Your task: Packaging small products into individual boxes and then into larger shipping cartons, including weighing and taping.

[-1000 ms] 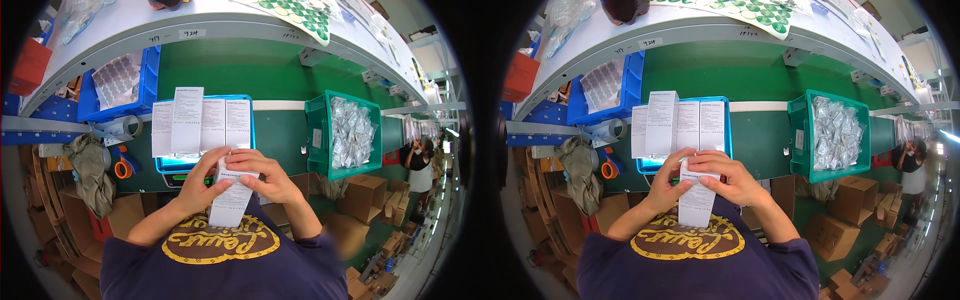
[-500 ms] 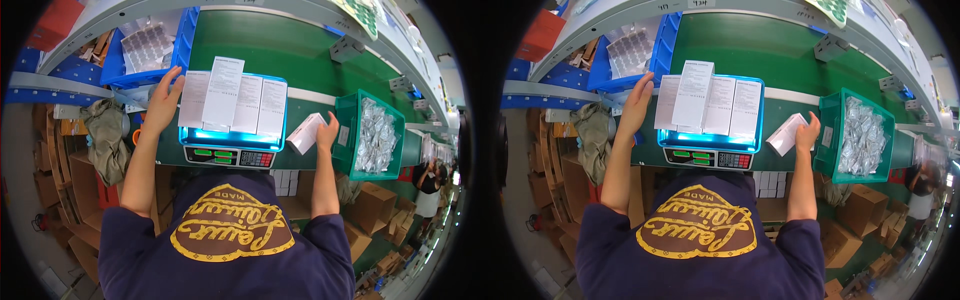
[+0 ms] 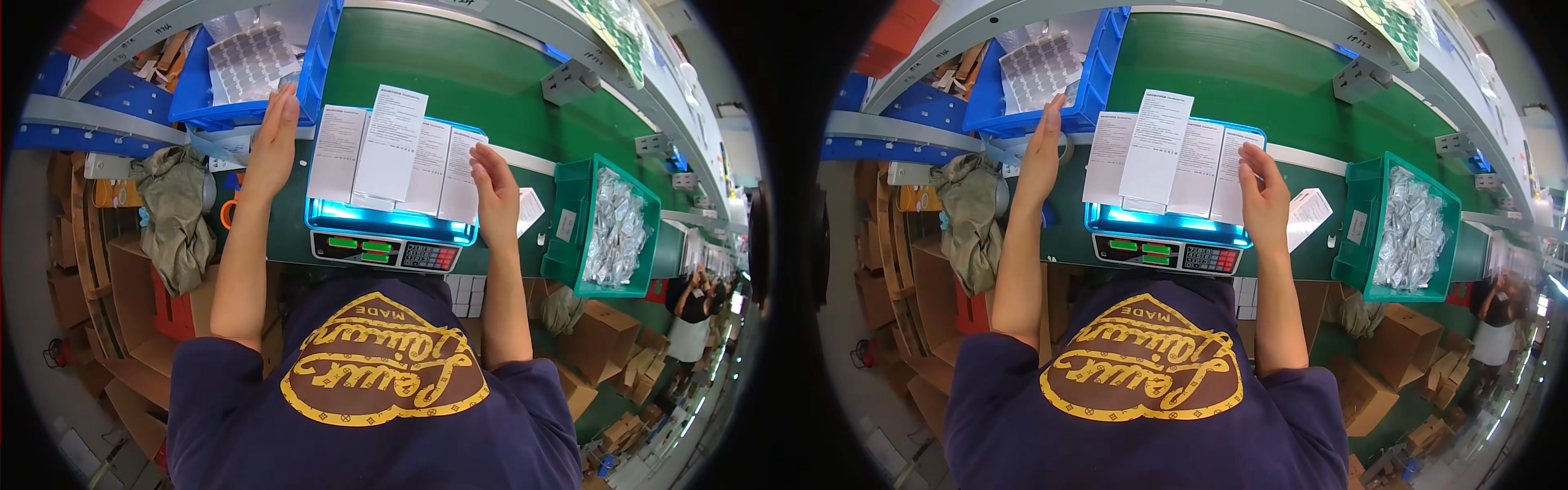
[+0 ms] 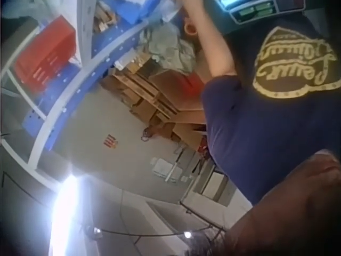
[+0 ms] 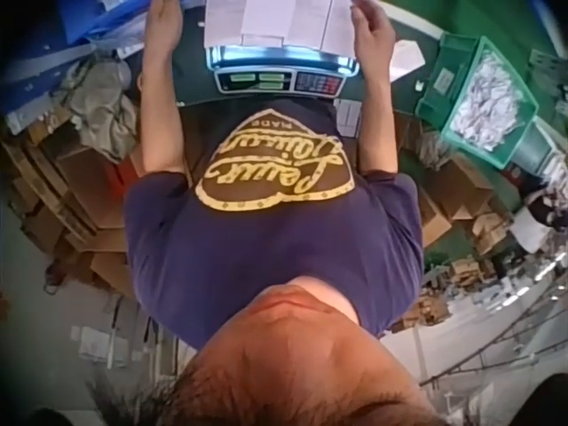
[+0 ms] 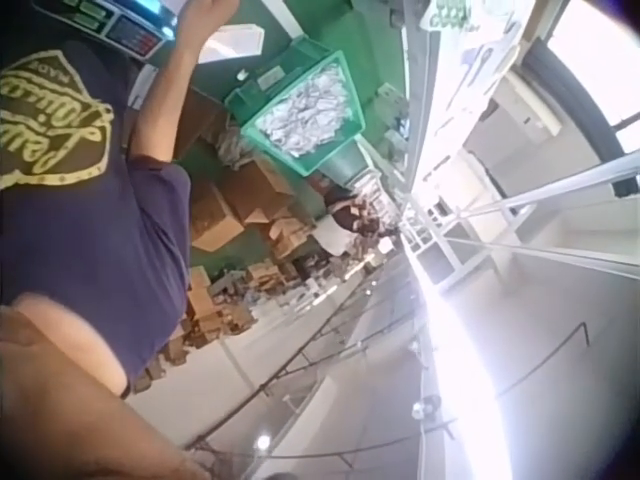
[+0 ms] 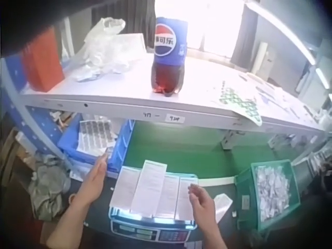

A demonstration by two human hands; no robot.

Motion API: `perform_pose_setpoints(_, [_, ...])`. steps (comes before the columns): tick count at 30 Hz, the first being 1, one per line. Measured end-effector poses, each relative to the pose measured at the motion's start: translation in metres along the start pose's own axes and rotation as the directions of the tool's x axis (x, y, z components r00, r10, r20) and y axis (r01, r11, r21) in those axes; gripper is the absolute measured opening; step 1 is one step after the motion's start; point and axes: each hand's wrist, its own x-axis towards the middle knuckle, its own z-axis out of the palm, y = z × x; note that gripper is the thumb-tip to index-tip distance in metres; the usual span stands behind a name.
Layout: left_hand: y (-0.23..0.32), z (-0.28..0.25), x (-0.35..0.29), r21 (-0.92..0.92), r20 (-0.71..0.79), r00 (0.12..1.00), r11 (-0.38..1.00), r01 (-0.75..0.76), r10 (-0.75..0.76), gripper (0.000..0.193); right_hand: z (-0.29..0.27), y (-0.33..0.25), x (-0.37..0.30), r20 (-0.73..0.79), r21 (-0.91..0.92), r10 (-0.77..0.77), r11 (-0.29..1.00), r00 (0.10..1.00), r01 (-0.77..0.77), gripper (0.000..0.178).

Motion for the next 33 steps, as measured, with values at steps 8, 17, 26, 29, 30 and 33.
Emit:
perform_pose_setpoints(8, [0.008,0.043,-0.007,0.762,0.166,0.943,0.569,-0.308,0.288,0.065,0.048,0.009,-0.009,0.135,-0.056,0.024,0.998,0.991,-0.017,0.057])
perform_pose_setpoints(17, [0.013,-0.042,-0.081,-0.659,0.101,0.994,0.751,0.044,0.03,0.103,0.064,-0.069,-0.042,0.406,-0.081,-0.298,0.93,0.864,0.359,0.06])
perform_pose_setpoints(26, [-0.121,-0.016,-0.02,-0.485,0.371,0.924,0.83,0.277,-0.092,0.092,-0.017,0.053,0.014,0.122,-0.37,0.233,0.913,0.965,-0.174,0.063])
perform_pose_setpoints(29, [-0.104,-0.028,0.009,-0.116,0.528,0.838,0.966,0.229,-0.135,0.086,-0.019,0.033,0.018,0.08,-0.513,0.385,0.807,0.919,-0.293,0.064])
perform_pose_setpoints(30, [-0.087,-0.028,0.019,0.082,0.552,0.815,0.984,0.157,-0.176,0.086,-0.024,0.036,0.019,0.046,-0.507,0.398,0.8,0.916,-0.322,0.064])
perform_pose_setpoints(33, [-0.058,-0.037,0.052,0.35,0.651,0.694,0.933,0.087,-0.309,0.093,-0.028,0.032,0.035,0.065,-0.727,0.469,0.627,0.881,-0.28,0.081])
